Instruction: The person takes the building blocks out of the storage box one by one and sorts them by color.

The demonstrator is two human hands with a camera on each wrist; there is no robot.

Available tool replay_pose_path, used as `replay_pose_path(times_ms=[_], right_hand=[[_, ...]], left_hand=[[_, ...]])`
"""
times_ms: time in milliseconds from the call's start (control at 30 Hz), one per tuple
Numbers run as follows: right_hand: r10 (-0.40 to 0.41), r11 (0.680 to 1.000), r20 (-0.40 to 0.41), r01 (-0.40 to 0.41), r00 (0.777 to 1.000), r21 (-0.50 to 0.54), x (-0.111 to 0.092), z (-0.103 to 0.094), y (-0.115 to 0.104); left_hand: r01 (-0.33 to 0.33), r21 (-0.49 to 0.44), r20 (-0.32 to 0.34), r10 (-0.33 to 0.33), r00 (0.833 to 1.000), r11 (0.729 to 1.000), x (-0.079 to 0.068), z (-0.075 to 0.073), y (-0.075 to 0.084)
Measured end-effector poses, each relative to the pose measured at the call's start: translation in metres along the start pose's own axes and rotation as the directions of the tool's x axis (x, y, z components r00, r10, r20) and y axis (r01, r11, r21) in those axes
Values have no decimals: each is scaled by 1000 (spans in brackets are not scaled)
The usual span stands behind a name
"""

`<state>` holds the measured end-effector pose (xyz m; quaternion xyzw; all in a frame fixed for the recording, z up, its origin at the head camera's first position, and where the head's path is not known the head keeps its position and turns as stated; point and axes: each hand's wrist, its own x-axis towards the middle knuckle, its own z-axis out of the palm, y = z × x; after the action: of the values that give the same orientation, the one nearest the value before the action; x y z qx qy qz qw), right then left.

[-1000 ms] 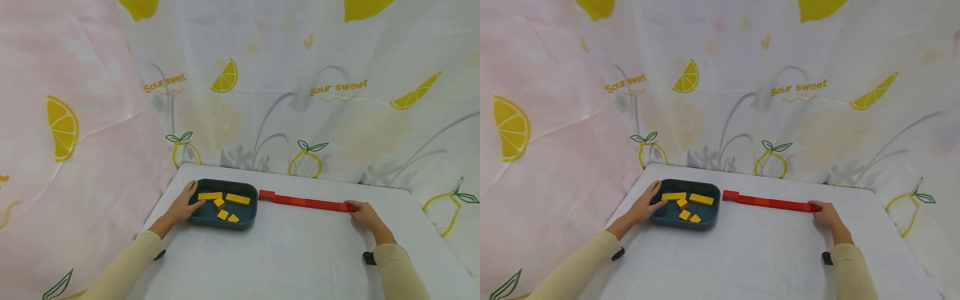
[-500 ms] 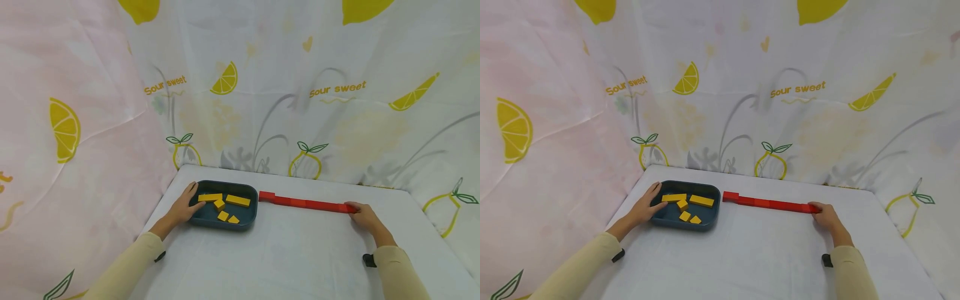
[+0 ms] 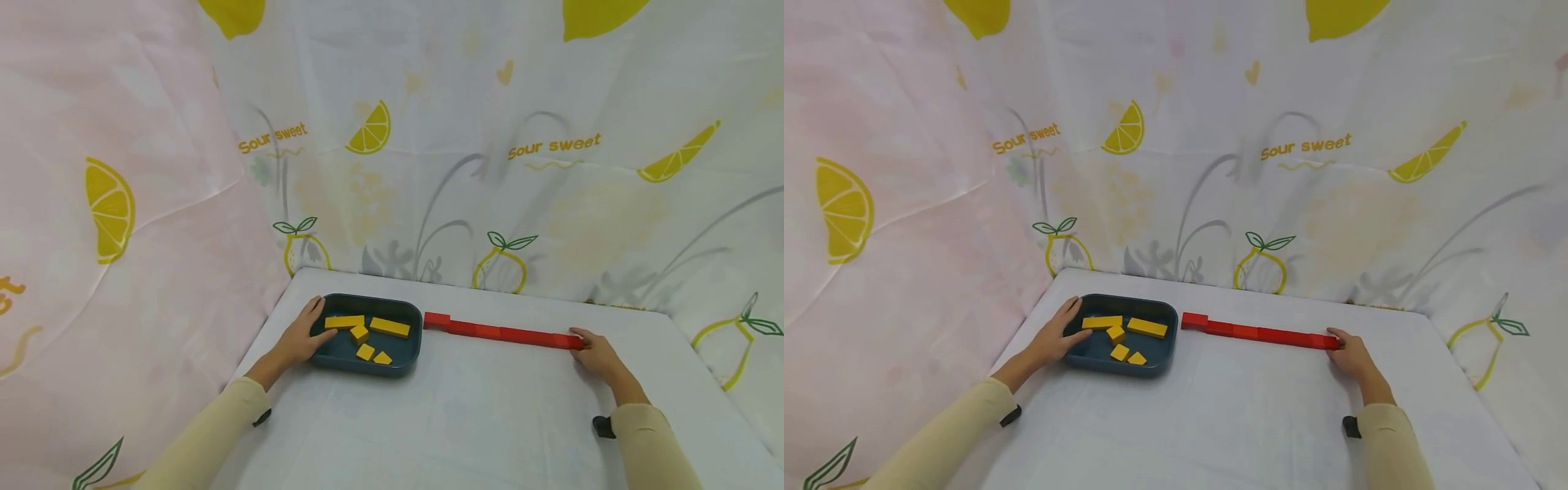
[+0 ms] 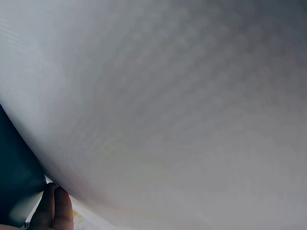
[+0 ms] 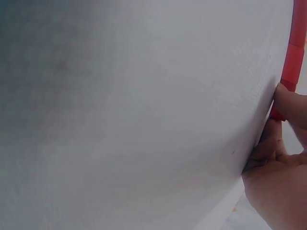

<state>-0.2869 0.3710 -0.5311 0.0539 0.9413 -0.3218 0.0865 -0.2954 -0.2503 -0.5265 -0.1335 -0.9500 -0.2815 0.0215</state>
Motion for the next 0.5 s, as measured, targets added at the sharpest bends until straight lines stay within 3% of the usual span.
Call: replay_pose_path(times_ms=[267,500], right_hand=[[9,1000,-21,-8,1000,15,-2,1,-1],[91,994,68,-95,994,58,-7,-8,1]], left_hand=[[8,-6,7,-8,1000,1000,0,0,-4],[25,-1,40,-25,999,1000,1,-1,-2]])
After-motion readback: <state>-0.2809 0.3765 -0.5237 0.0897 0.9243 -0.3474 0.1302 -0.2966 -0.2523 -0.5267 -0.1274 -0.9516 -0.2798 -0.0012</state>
